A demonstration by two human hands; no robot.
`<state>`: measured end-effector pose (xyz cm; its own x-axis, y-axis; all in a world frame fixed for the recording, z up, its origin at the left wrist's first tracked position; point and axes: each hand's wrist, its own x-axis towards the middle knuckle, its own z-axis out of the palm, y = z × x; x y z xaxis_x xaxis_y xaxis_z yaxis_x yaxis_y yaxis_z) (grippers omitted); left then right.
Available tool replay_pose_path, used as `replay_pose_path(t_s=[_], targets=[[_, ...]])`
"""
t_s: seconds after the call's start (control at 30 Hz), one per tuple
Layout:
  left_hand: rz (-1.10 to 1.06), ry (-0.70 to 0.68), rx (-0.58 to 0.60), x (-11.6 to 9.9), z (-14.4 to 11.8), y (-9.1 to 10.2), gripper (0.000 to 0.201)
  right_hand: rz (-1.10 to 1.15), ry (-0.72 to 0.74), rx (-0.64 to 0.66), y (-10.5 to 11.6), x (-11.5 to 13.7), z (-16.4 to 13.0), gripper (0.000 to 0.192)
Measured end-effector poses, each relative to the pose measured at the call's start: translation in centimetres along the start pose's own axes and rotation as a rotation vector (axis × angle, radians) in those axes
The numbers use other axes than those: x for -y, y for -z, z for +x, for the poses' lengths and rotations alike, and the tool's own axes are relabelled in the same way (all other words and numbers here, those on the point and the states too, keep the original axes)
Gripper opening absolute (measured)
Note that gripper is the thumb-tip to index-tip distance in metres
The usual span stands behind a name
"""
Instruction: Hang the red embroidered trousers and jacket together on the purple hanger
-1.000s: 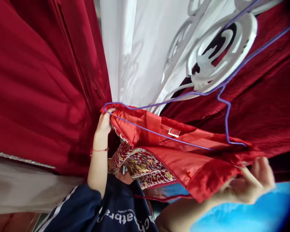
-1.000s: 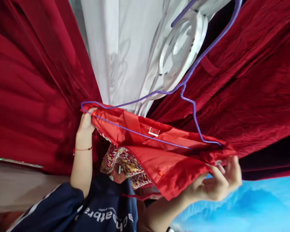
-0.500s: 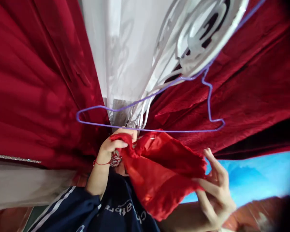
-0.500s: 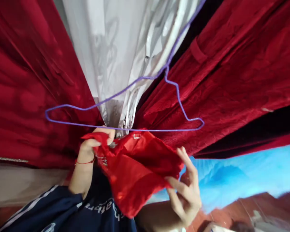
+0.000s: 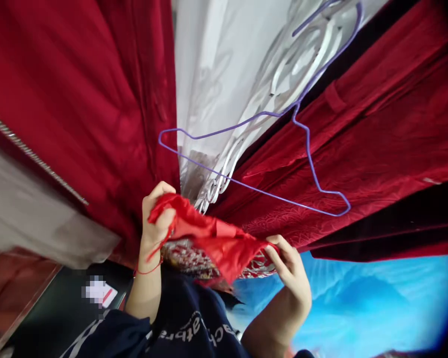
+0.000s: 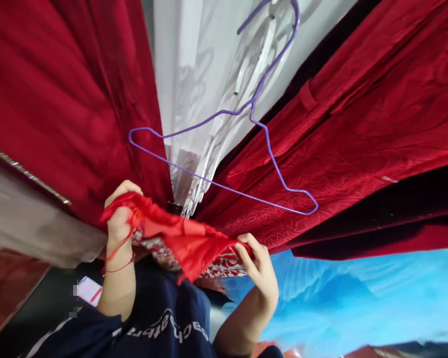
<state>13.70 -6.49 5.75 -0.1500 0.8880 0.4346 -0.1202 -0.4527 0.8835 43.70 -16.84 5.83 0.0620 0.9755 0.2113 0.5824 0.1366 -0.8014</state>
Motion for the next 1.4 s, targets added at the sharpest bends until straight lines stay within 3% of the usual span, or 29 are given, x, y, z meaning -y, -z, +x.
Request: replay_pose_path(t_s=[0.07, 0.1, 0.2, 0.27, 0.37, 0.43, 0.5, 0.57, 0.63, 0.7, 0.8, 0.97, 1.03, 1.13, 1.23, 1.27, 1.33, 1.4], targets=[[0.369, 0.072, -0.146, -0.8, -1.6, 0.4, 0.046, 0.09, -0.048, -0.145, -0.7, 0.3, -0.3, 0.024], [0.482, 0.119, -0.156, -1.2, -2.5, 0.7, 0.051, 0.153, -0.074, -0.216, -1.4, 0.4, -0.3, 0.026], [0.572, 0.234, 0.053, -1.9, -6.0, 1.6, 0.071, 0.341, -0.122, -0.38, -4.2, 0.8, 0.0, 0.031], [0.596, 0.274, 0.222, -2.1, -8.9, 2.3, 0.086, 0.439, -0.146, -0.406, -5.7, 0.9, -0.4, 0.032], [0.587, 0.278, 0.345, -2.3, -13.4, 3.2, 0.081, 0.526, -0.19, -0.385, -6.4, 0.8, -2.3, 0.034], [0.539, 0.306, 0.279, -2.5, -16.0, 3.5, 0.065, 0.539, -0.207, -0.381, -6.5, 0.9, -4.0, 0.035], [0.576, 0.352, 0.093, -2.8, -18.3, 3.2, 0.051, 0.51, -0.188, -0.391, -6.8, 1.5, -5.8, 0.034], [0.676, 0.374, -0.095, -3.2, -20.3, 2.1, 0.032, 0.405, -0.119, -0.432, -7.5, 2.6, -7.2, 0.032], [0.726, 0.362, -0.137, -3.7, -22.0, 0.4, 0.019, 0.259, -0.037, -0.471, -8.4, 4.0, -8.4, 0.029], [0.705, 0.326, -0.054, -4.5, -23.5, -1.6, 0.025, 0.171, 0.002, -0.463, -8.9, 5.1, -9.1, 0.03], [0.634, 0.213, 0.101, -6.3, -25.3, -3.6, 0.031, 0.266, -0.042, -0.362, -8.5, 5.7, -9.8, 0.033], [0.488, 0.079, 0.522, -8.4, -27.3, -2.8, 0.105, 0.597, -0.187, -0.281, -6.5, 5.6, -11.3, 0.039], [0.518, 0.082, 0.569, -7.9, -28.3, -2.1, 0.116, 0.704, -0.212, -0.248, -6.3, 6.2, -12.1, 0.042], [0.565, 0.092, 0.379, -6.8, -30.2, -1.1, 0.083, 0.783, -0.158, -0.25, -6.7, 8.3, -13.7, 0.042], [0.415, 0.124, 0.051, -7.1, -31.1, 0.9, 0.051, 0.73, 0.053, -0.214, -7.6, 11.3, -16.3, 0.03], [0.332, 0.125, -0.082, -7.8, -30.9, 1.8, 0.046, 0.693, 0.162, -0.139, -8.0, 12.4, -17.4, 0.037], [0.142, 0.105, -0.332, -9.6, -30.0, 3.9, 0.039, 0.592, 0.385, 0.048, -9.4, 14.2, -20.0, 0.071], [-0.08, 0.121, -0.513, -12.0, -28.5, 5.9, 0.032, 0.459, 0.542, 0.179, -11.9, 15.1, -22.8, 0.097]])
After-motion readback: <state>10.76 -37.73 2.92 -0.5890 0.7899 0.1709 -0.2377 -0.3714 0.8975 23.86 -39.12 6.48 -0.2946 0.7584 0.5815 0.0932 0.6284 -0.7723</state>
